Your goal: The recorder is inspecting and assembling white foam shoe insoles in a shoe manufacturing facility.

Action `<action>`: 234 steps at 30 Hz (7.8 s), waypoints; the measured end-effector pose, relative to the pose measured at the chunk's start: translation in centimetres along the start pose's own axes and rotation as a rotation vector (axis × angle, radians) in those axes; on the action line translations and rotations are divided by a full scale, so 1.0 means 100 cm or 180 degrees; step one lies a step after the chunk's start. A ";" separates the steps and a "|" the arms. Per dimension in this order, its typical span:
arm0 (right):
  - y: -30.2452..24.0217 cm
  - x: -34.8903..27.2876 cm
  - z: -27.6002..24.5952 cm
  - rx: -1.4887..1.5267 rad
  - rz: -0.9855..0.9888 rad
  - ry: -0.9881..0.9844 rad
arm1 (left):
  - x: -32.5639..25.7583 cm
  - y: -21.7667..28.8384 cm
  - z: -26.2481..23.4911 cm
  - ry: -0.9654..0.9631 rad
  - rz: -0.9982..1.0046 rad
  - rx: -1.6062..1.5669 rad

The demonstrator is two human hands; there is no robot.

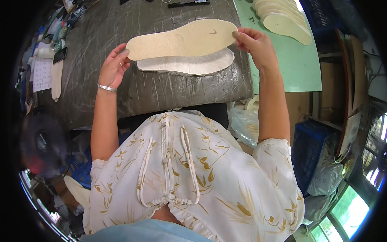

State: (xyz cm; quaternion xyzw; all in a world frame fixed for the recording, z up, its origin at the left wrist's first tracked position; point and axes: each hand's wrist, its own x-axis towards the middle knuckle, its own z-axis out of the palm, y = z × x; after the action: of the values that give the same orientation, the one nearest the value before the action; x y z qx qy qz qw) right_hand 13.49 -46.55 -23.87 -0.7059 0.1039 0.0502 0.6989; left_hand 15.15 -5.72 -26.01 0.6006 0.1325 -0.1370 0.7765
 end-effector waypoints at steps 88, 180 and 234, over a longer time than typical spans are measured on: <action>-0.246 0.009 0.208 -0.0826 -0.2232 -0.2249 | -0.086 0.096 0.023 -0.0232 0.1876 0.0532; -0.065 -0.049 0.232 -0.2248 -0.3800 -0.0346 | -0.078 0.065 0.054 0.0121 0.1922 -0.0251; -0.123 0.017 -0.052 -0.0062 -0.2217 0.1236 | -0.009 -0.014 0.101 -0.0845 0.0401 0.1082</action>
State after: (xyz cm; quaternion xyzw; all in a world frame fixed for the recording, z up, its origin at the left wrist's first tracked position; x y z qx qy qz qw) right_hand 17.45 -51.81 -12.18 -0.7018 -0.0120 -0.3233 0.6347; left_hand 14.19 -15.81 -24.41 0.7067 -0.0336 -0.1863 0.6817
